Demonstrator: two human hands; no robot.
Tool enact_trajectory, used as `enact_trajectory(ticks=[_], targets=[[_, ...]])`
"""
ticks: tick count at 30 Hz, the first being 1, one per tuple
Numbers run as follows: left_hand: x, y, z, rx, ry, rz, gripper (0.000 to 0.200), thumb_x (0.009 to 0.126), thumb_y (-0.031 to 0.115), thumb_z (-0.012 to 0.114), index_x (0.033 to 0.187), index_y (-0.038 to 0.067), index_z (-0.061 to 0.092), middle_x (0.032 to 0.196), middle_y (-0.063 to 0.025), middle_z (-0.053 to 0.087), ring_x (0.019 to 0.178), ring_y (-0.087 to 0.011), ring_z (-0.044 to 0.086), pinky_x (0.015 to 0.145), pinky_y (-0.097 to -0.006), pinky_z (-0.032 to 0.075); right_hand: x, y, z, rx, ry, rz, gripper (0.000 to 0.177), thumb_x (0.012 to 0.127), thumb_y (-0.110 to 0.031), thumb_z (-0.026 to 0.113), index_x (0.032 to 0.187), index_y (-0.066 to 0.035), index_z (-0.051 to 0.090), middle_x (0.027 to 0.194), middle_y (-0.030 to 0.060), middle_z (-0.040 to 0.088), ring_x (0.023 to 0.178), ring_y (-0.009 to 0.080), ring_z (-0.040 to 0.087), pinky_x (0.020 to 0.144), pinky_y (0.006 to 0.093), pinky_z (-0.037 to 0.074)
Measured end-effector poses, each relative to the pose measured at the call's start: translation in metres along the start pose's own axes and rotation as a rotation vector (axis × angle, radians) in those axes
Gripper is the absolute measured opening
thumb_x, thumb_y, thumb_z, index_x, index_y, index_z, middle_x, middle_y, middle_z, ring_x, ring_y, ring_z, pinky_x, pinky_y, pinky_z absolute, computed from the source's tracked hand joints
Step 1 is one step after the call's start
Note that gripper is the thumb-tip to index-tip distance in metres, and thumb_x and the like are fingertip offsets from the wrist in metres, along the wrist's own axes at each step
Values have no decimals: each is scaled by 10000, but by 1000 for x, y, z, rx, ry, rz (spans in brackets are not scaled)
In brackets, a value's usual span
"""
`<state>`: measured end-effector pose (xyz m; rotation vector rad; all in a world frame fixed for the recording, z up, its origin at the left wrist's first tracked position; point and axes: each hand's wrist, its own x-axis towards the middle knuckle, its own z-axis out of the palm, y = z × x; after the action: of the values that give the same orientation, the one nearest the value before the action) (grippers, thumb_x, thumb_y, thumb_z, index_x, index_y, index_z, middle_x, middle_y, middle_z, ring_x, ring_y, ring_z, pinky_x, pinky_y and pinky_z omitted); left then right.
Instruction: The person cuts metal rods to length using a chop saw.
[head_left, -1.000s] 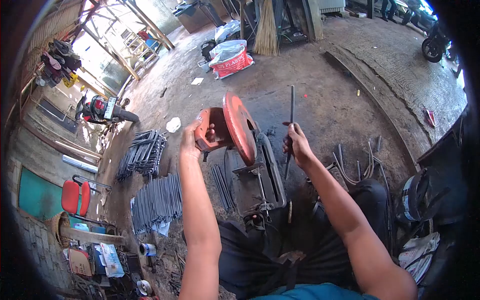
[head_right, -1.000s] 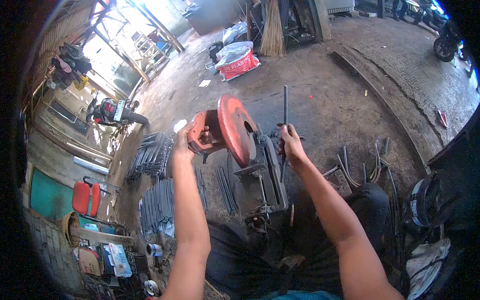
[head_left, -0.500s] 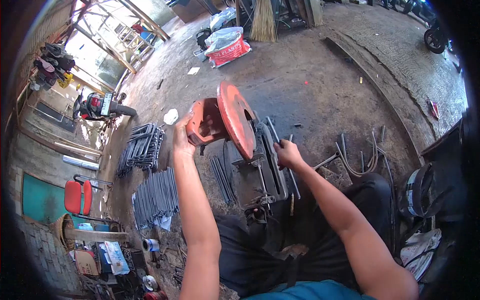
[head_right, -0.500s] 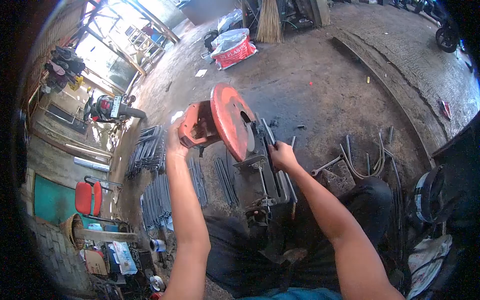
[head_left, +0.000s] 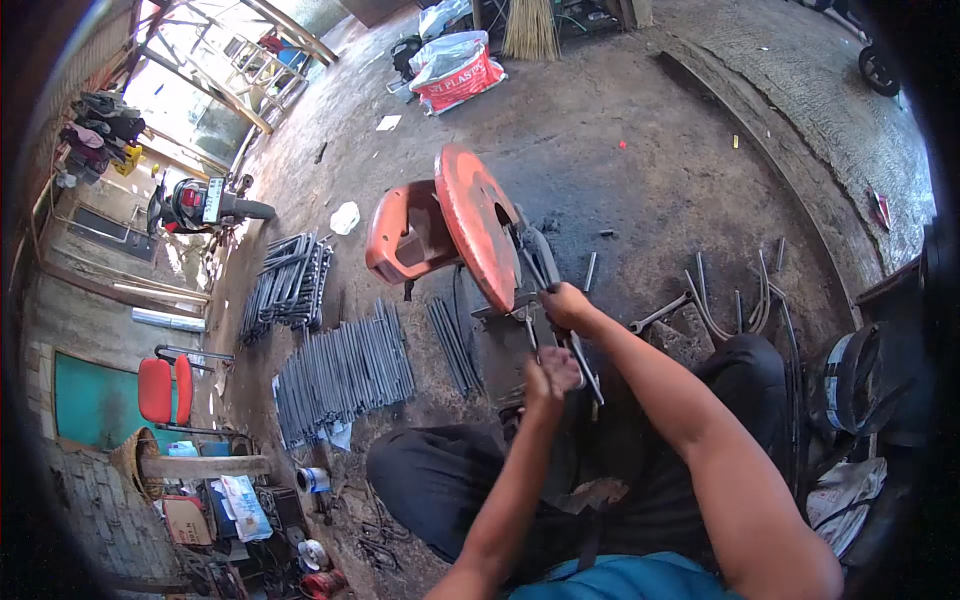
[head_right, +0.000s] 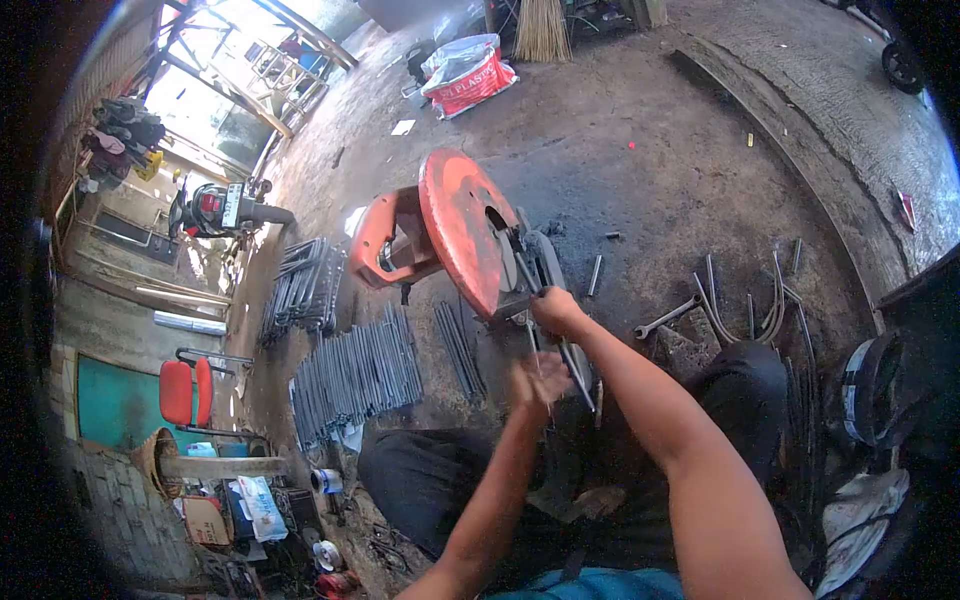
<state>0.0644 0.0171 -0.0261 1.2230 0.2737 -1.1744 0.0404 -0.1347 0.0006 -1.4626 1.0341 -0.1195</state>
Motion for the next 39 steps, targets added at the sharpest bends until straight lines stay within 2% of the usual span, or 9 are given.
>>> enact_trajectory(ticks=[8, 11, 17, 21, 23, 24, 31, 33, 39], targets=[[73, -84, 45, -731, -1235, -240, 451, 912, 531, 346, 999, 149, 569, 898, -56, 568, 797, -218, 573, 779, -419, 435, 23, 10, -7, 238, -241, 51, 315, 858, -283, 531, 1024, -17, 556, 623, 104, 547, 515, 197, 536, 418, 360, 430], [54, -102, 90, -502, -45, -22, 435, 918, 519, 376, 986, 138, 576, 904, -33, 575, 843, -198, 562, 796, -376, 439, 12, -13, -22, 113, -251, 136, 371, 904, -360, 449, 967, -17, 574, 597, 91, 533, 466, 201, 500, 427, 377, 416], [55, -118, 93, -572, -109, -80, 434, 918, 523, 384, 1008, 138, 565, 913, -33, 571, 858, -201, 559, 806, -379, 436, 44, 35, -9, -229, -43, -375, 536, 954, -440, 327, 1007, -11, 644, 677, 151, 611, 705, 292, 597, 741, 411, 469], [56, -120, 85, -629, -155, -108, 434, 918, 526, 390, 1025, 139, 555, 920, -32, 568, 870, -203, 556, 814, -381, 434, 43, 34, -5, -158, -93, -122, 385, 959, -373, 364, 1265, -210, 532, 627, 126, 580, 604, 248, 568, 637, 398, 475], [56, -120, 82, -662, -179, -120, 435, 918, 527, 393, 1033, 139, 551, 924, -32, 566, 876, -205, 555, 818, -382, 434, 8, 4, -27, -471, -234, -549, 505, 961, -386, 342, 1193, 28, 514, 842, 237, 620, 739, 325, 607, 676, 420, 478], [55, -119, 80, -678, -189, -123, 435, 918, 528, 394, 1038, 139, 548, 925, -32, 566, 879, -205, 554, 820, -383, 433, 13, -5, -19, 30, -291, 74, 443, 973, -321, 322, 1397, -196, 343, 819, 177, 607, 602, 224, 555, 541, 386, 465], [21, -86, 95, -528, -200, -58, 441, 909, 540, 428, 1069, 140, 522, 890, -29, 537, 871, -182, 553, 787, -356, 456, 4, -6, -25, -98, -341, -200, 538, 955, -181, 261, 1429, -413, 157, 959, 205, 549, 489, 160, 480, 449, 333, 455], [12, -82, 98, -342, -115, 65, 402, 928, 527, 397, 977, 149, 524, 769, -5, 505, 743, -128, 534, 655, -293, 450, 21, 22, -11, -195, -252, -426, 542, 958, -197, 265, 1434, -417, 128, 514, -1, 372, 404, 118, 358, 362, 331, 364], [-12, -58, 109, -283, -88, 28, 484, 918, 583, 344, 640, 190, 387, 516, 81, 319, 406, -59, 283, 381, -230, 193, 24, 23, -12, 65, -267, -208, 400, 967, -423, 328, 823, -137, 568, 490, -32, 339, 363, 95, 277, 325, 302, 235]])
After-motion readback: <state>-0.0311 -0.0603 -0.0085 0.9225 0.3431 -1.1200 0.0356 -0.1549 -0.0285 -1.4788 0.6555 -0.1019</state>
